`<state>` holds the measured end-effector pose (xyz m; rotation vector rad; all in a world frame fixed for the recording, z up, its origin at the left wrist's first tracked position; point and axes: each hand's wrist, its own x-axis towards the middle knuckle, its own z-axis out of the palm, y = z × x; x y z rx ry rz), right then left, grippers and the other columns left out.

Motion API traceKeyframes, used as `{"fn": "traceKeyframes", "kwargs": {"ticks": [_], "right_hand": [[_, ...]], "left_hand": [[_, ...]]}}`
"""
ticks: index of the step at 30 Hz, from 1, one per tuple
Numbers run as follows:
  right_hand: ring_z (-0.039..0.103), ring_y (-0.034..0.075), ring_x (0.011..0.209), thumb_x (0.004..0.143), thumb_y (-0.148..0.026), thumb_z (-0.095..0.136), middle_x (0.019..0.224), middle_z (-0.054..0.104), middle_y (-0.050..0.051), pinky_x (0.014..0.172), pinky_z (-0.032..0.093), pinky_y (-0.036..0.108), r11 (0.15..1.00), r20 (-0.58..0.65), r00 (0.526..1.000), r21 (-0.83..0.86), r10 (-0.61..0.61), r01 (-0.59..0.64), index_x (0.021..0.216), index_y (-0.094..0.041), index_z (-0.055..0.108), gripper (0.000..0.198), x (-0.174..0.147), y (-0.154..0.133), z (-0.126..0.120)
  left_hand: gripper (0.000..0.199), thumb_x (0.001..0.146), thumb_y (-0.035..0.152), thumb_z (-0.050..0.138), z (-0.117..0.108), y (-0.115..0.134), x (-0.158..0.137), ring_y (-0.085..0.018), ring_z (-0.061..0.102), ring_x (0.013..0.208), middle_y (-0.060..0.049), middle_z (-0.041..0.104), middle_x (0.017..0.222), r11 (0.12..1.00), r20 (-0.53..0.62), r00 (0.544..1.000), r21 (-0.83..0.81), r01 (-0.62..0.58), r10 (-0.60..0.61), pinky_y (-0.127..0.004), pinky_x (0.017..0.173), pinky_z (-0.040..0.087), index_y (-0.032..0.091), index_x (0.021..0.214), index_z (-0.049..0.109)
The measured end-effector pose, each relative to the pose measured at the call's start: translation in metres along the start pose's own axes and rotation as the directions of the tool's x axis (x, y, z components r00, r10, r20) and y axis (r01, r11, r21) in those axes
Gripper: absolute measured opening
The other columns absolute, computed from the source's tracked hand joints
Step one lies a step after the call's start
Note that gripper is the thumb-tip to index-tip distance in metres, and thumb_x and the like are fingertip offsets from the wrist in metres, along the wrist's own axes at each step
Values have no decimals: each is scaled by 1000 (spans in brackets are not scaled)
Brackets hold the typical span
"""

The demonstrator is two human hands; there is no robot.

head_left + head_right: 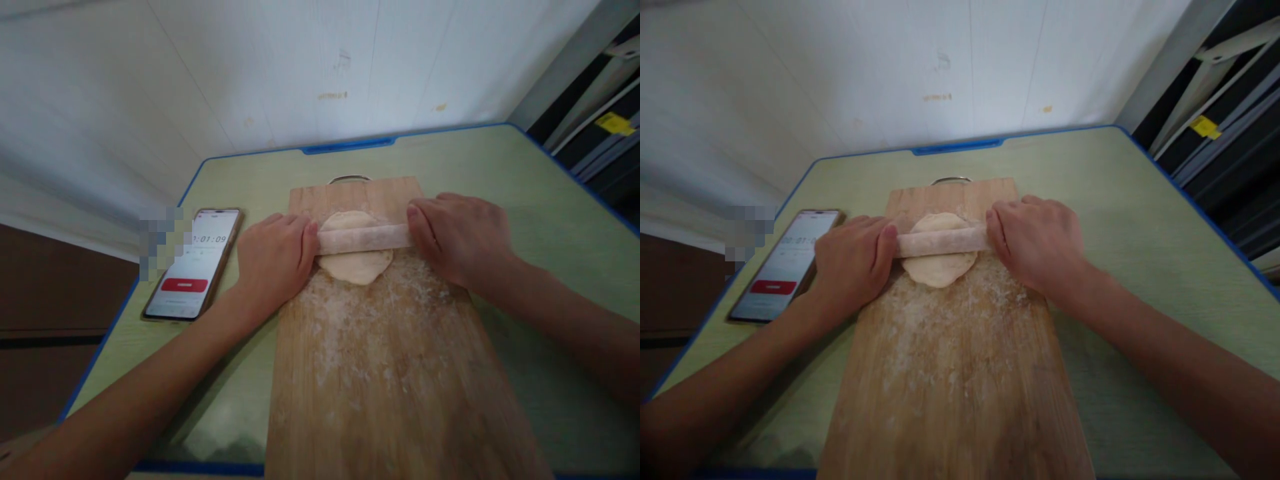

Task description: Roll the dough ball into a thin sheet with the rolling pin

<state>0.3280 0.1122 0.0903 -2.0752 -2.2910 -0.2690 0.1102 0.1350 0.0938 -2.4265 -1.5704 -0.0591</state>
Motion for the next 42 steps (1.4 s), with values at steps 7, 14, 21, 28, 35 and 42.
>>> {"fn": "traceKeyframes", "kwargs": {"ticks": [7,14,21,28,35,42], "right_hand": [[50,20,59,93,-34,20,71,61,12,52,21,33,1000,-7,1000,-13,4,-4,76,-19,63,49,2,-1,0],[45,19,55,94,-31,22,66,58,9,51,19,33,1000,-67,998,-10,-11,11,72,-20,59,44,-8,-2,2],[47,20,57,95,-29,23,65,57,8,55,25,34,994,-180,978,-20,-107,105,74,-20,57,41,-15,-1,6],[53,23,70,97,-27,22,73,59,10,62,31,36,984,-241,954,-43,-177,171,81,-17,57,41,-24,-1,10],[55,24,75,96,-29,22,80,62,11,64,33,35,981,-123,975,18,-187,191,82,-19,56,39,-20,4,1],[56,18,63,95,-43,26,70,63,6,61,39,31,897,211,900,321,-381,305,65,-23,47,42,12,30,-16]], "left_hand": [[54,97,30,15,1,0,1,-27,64,74,-12,68,77,1000,-4,1000,-14,11,-12,-36,56,30,18,82,65],[52,97,29,16,1,1,-6,-27,63,69,-10,66,72,1000,-22,1000,-21,-9,9,-36,55,31,19,79,64],[48,97,27,17,1,0,-7,-27,62,74,-9,65,74,998,-56,996,19,-62,63,-37,60,37,19,82,62],[43,97,29,20,-2,1,-14,-30,60,85,-12,64,84,995,-44,995,42,-86,88,-41,70,43,16,89,60],[41,96,28,21,-5,0,-13,-29,60,83,-13,65,83,995,-21,995,11,-101,102,-40,70,45,16,89,60],[42,95,30,23,-24,-15,6,-18,58,65,-7,64,72,945,196,948,-264,-193,249,-29,63,43,19,68,53]]}}
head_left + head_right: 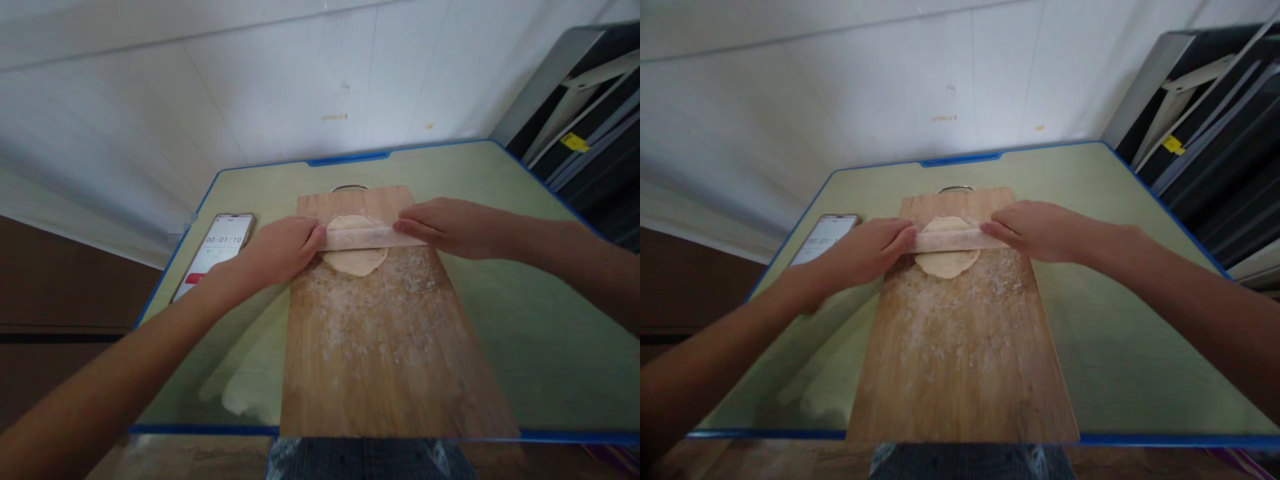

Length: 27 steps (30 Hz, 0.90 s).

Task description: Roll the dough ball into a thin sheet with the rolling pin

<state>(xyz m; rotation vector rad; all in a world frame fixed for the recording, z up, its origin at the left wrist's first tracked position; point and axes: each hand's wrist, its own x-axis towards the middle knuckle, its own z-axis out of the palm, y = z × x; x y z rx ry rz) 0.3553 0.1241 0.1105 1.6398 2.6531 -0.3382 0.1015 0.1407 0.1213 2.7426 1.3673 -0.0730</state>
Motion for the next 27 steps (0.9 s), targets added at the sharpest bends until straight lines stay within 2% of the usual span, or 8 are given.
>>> {"fn": "traceKeyframes", "kwargs": {"ticks": [4,7,11,17,23,27], "right_hand": [[56,17,60,93,-47,29,67,63,5,59,39,30,998,76,997,58,-25,21,62,-23,50,44,10,7,-5],[50,16,52,94,-49,26,57,56,4,55,35,30,1000,70,997,20,-20,18,57,-23,48,50,17,7,-4],[46,15,48,94,-47,24,50,49,2,51,30,29,999,54,998,-40,11,-9,53,-23,44,52,23,5,-2],[48,16,53,92,-40,27,55,54,5,52,32,30,992,14,999,-118,37,-35,53,-23,46,47,23,3,0],[51,18,56,91,-40,27,61,61,7,55,34,32,991,-28,999,-128,39,-42,54,-24,45,44,20,4,5],[50,18,55,90,-39,28,58,59,7,54,32,33,986,-58,996,-152,65,-73,52,-25,39,42,18,1,8]], "left_hand": [[38,92,33,32,-16,-7,14,-15,54,57,-3,63,66,998,155,987,-51,-30,38,-24,56,38,20,60,49],[38,90,35,36,-16,-14,28,-14,54,54,-1,62,61,990,211,974,-127,-56,82,-23,55,36,20,59,52],[42,89,38,36,-7,-18,40,-14,52,51,-1,58,56,991,158,985,-122,-50,69,-25,54,35,20,54,51],[43,85,36,37,-1,-19,42,-11,41,46,2,43,47,980,103,992,-192,-53,74,-25,50,29,20,45,44],[43,87,36,37,0,-19,36,-13,43,48,1,45,48,972,60,998,-233,22,-8,-26,51,29,20,47,44],[46,88,35,38,3,-20,34,-13,41,47,2,42,44,973,43,999,-232,17,-7,-27,50,28,21,45,42]]}}
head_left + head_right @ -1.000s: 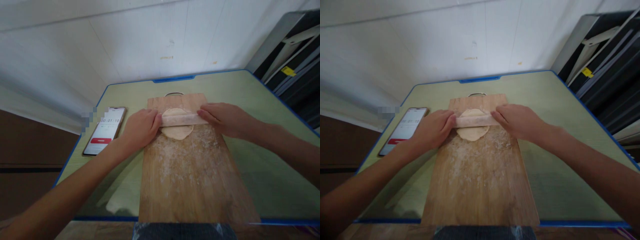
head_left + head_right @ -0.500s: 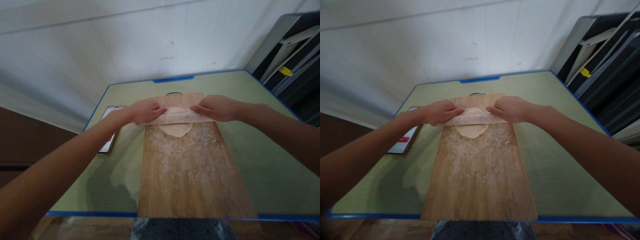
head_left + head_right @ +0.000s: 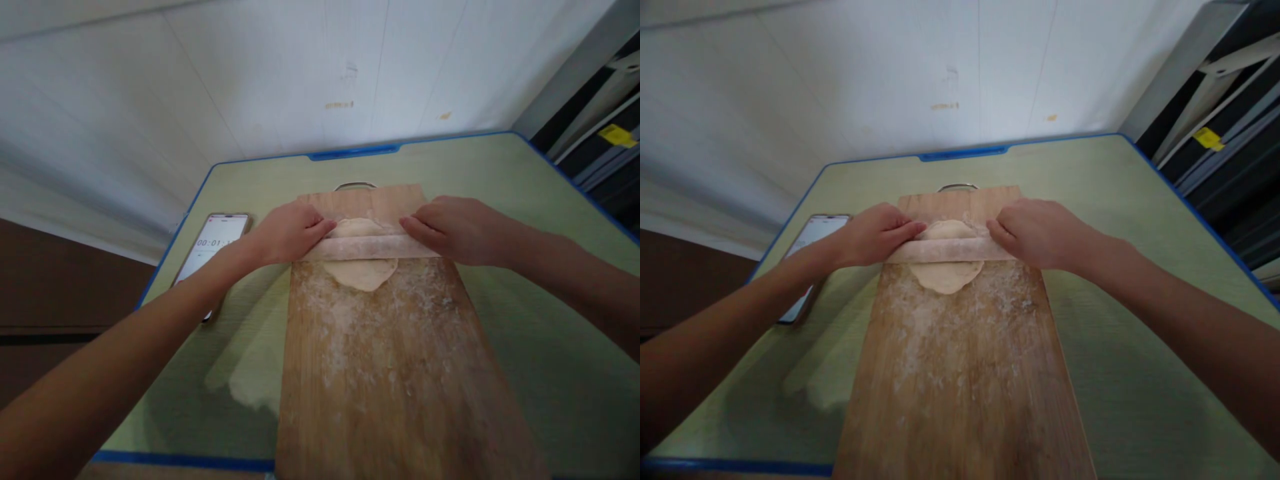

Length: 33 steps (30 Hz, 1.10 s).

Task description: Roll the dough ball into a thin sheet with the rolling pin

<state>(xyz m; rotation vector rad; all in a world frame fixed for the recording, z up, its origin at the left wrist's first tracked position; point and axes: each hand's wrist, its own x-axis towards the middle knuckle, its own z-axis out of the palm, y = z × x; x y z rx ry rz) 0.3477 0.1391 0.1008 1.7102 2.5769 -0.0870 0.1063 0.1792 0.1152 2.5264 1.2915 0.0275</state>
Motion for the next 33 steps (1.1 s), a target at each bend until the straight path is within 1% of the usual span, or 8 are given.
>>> {"fn": "traceKeyframes", "kwargs": {"ticks": [7,12,15,20,23,26,30,33], "right_hand": [[45,18,52,88,-36,28,50,49,5,52,27,33,999,19,999,-20,50,-49,50,-25,35,40,-7,-7,2],[40,17,49,89,-36,24,51,48,6,51,23,33,987,-95,988,-92,123,-132,49,-25,40,44,-14,-15,7],[37,17,47,88,-37,23,52,50,7,51,21,34,985,-110,984,-87,141,-151,49,-24,41,45,-17,-20,7],[37,17,47,86,-35,19,54,49,8,51,19,34,976,-139,974,-100,178,-192,52,-23,43,43,-20,-26,3],[37,17,48,86,-36,18,54,47,7,51,17,33,975,-174,968,-97,182,-201,53,-24,43,42,-23,-28,2],[38,18,51,87,-35,20,55,45,6,53,20,34,983,-244,958,-74,148,-171,53,-25,42,41,-25,-30,3],[40,19,54,88,-32,23,56,44,5,56,25,36,989,-297,948,-62,112,-136,54,-26,44,41,-29,-30,5],[42,20,56,90,-29,26,57,45,5,57,27,36,990,-338,939,-101,59,-98,55,-26,47,41,-32,-29,9]], "left_hand": [[48,90,36,35,3,2,-2,-12,31,42,4,28,41,989,-42,999,147,3,3,-30,49,21,22,44,38],[48,92,35,31,2,8,-7,-14,37,44,0,42,43,959,-37,999,284,9,2,-30,50,24,21,49,49],[50,93,35,29,2,9,-10,-15,40,45,-2,48,47,937,-53,999,349,8,12,-31,50,24,20,52,54],[51,93,34,24,6,9,-16,-17,46,47,-3,49,49,916,-80,996,401,-10,45,-31,51,23,20,56,55],[52,94,35,20,9,9,-21,-17,45,46,-3,49,50,916,-140,988,401,-8,70,-31,50,21,20,58,54],[53,95,35,19,14,9,-27,-17,42,44,-3,49,50,907,-230,965,420,-18,125,-30,48,20,20,62,57],[51,96,31,22,21,9,-34,-17,44,46,-4,54,53,878,-370,897,477,-42,244,-31,47,22,19,65,61],[48,97,27,26,26,9,-39,-16,46,48,-4,56,54,849,-417,861,527,-33,293,-31,47,23,20,62,59]]}}
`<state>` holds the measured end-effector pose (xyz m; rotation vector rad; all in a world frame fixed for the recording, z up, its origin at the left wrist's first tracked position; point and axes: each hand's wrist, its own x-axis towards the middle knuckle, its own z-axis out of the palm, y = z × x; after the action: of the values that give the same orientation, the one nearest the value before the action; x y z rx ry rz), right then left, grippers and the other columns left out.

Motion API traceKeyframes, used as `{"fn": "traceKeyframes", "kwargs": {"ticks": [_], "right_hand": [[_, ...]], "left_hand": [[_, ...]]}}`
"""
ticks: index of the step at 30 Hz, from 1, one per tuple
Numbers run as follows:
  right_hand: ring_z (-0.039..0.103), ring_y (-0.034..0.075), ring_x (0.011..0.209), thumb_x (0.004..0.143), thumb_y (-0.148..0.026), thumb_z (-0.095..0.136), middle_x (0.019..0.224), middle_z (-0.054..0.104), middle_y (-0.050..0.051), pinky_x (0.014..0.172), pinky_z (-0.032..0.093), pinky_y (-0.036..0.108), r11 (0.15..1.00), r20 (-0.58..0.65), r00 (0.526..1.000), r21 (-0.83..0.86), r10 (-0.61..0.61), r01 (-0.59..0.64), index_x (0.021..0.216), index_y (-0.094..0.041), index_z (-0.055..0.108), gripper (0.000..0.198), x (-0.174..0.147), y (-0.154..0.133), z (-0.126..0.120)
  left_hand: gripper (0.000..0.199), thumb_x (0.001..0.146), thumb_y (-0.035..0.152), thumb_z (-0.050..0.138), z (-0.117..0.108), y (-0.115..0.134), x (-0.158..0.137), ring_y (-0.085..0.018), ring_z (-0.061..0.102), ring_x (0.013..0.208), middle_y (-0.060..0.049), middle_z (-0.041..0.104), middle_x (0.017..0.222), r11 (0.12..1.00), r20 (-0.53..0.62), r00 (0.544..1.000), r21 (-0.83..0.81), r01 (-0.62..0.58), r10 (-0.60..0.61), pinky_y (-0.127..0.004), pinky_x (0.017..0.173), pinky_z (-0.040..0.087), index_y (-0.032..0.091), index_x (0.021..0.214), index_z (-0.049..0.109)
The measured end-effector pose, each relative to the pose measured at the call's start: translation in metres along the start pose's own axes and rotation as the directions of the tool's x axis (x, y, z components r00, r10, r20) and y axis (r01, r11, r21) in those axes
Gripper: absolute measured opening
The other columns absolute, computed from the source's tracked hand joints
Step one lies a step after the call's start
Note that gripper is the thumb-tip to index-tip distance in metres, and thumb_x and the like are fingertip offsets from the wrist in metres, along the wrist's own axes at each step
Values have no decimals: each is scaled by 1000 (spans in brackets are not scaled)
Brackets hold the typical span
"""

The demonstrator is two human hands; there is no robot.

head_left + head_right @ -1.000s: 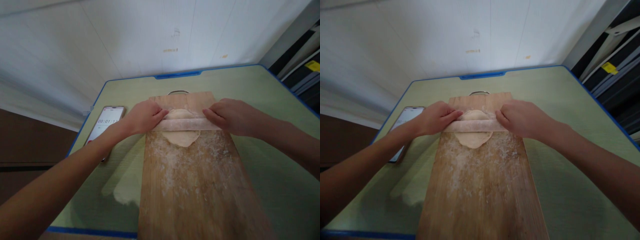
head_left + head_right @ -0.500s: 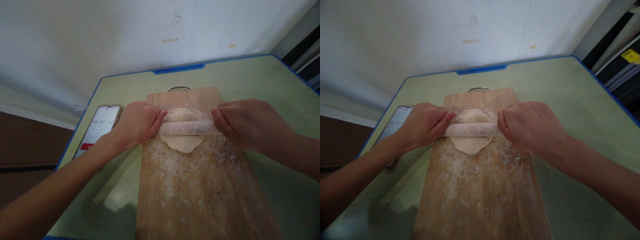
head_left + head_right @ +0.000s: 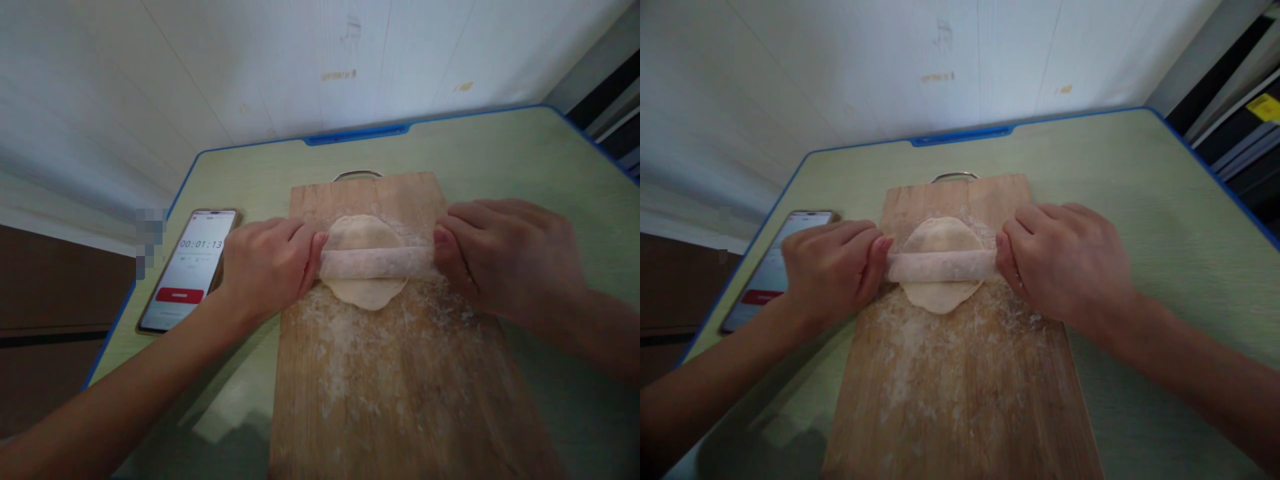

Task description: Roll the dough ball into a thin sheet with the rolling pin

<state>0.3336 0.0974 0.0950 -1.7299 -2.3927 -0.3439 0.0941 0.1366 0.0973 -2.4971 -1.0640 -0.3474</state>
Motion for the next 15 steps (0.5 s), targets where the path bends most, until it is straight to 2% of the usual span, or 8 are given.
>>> {"fn": "traceKeyframes", "kwargs": {"ticks": [3,5,6,8,10,12,14,15], "right_hand": [[44,19,55,90,-27,29,55,47,4,57,28,35,997,-89,994,-43,-68,64,55,-25,49,40,-4,0,2],[43,19,54,90,-27,28,55,47,5,56,27,35,997,-107,992,-45,-71,67,55,-24,50,41,-3,0,2],[42,18,53,89,-28,27,55,47,5,55,26,34,998,-81,996,-34,-48,45,55,-23,50,41,-1,1,1],[38,17,51,88,-30,25,55,46,5,53,22,34,1000,55,998,-3,23,-23,54,-23,47,41,6,4,2],[31,16,50,86,-33,25,53,40,4,52,19,33,997,197,978,17,72,-77,51,-24,41,39,16,9,3],[29,16,50,84,-34,26,51,35,3,52,18,33,996,281,957,36,67,-81,49,-24,38,38,23,13,6],[32,17,51,85,-34,26,51,36,4,52,19,32,996,298,952,20,73,-83,49,-24,41,40,23,13,6],[34,17,51,85,-35,25,52,39,5,52,19,33,995,279,955,-10,98,-100,51,-23,46,42,20,10,5]], "left_hand": [[47,96,27,29,2,1,-4,-15,44,45,-2,51,50,997,-113,992,49,-54,60,-30,45,22,20,57,55],[48,96,28,29,2,1,-2,-15,43,44,-2,52,49,997,-140,988,47,-58,64,-29,45,22,20,56,55],[49,96,29,27,3,0,0,-15,42,44,-2,52,49,999,-107,994,28,-32,34,-29,45,22,20,57,56],[49,95,32,26,2,-4,9,-15,41,44,-3,52,50,998,64,996,-21,62,-61,-30,47,21,20,58,56],[49,94,35,28,2,-7,22,-14,37,43,-1,46,47,987,265,955,-56,150,-130,-30,49,19,20,55,53],[48,92,36,32,1,-9,33,-13,34,43,1,39,45,973,425,892,-92,211,-153,-30,51,19,20,50,49],[47,92,35,35,0,-8,36,-12,34,43,2,35,45,964,490,857,-111,242,-159,-29,53,20,19,49,48],[47,92,36,34,-2,-6,34,-12,36,44,1,37,46,965,482,860,-99,242,-167,-30,54,20,19,50,49]]}}
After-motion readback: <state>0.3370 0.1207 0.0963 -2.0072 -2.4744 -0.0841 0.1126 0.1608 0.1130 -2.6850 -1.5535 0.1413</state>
